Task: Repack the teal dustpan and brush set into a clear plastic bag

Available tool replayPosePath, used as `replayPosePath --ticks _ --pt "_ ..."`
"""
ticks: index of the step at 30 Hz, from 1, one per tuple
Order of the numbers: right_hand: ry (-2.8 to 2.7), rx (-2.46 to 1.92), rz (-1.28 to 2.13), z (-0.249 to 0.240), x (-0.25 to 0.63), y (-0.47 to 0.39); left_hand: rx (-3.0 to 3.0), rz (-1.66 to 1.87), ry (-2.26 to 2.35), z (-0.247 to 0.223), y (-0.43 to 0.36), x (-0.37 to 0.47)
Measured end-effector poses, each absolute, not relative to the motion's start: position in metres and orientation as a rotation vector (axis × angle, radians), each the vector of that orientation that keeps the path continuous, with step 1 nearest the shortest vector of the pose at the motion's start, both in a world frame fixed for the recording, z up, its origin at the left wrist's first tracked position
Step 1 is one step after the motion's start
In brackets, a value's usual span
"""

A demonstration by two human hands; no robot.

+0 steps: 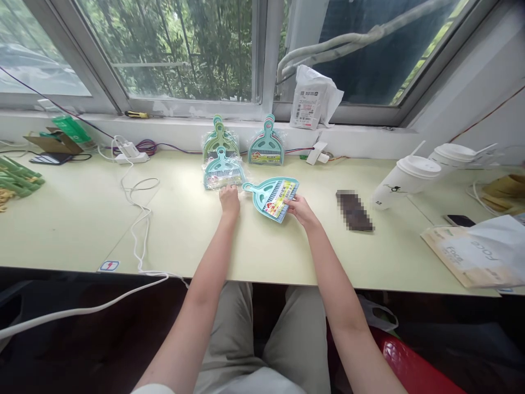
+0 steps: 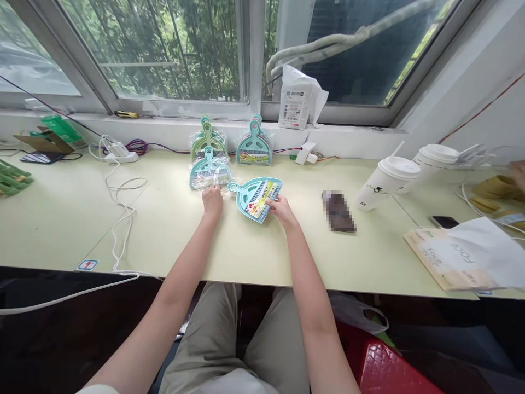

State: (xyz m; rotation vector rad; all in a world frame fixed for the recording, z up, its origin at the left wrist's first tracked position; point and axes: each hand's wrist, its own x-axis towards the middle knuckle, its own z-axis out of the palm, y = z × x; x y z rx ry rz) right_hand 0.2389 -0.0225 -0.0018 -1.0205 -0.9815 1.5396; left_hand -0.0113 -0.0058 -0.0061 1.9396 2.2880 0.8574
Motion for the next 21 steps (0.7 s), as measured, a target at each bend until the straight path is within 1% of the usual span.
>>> replayPosePath --ticks 6,13,17,19,21 --pt "-0.852 -1.102 1.44 -0.007 0.24 -0.017 1.81 1.085 2.338 0.007 -0.012 -0.008" --pt "-0.972 -0.952 1.496 -0.006 0.222 -0.026 1.978 1.295 2.08 0.007 -0.014 0.009" --pt "-0.951 -0.955 1.495 -0.008 0.212 -0.03 2.081 1.315 1.84 0.011 -0.022 0.023" --pt "-0.887 -0.942 1.463 -0.01 0.208 -0.03 2.072 1.36 1.755 0.016 -0.029 0.03" --pt "-0.832 -0.92 1.431 -0.011 0.205 -0.03 1.928 1.498 1.769 0.021 -0.034 0.033"
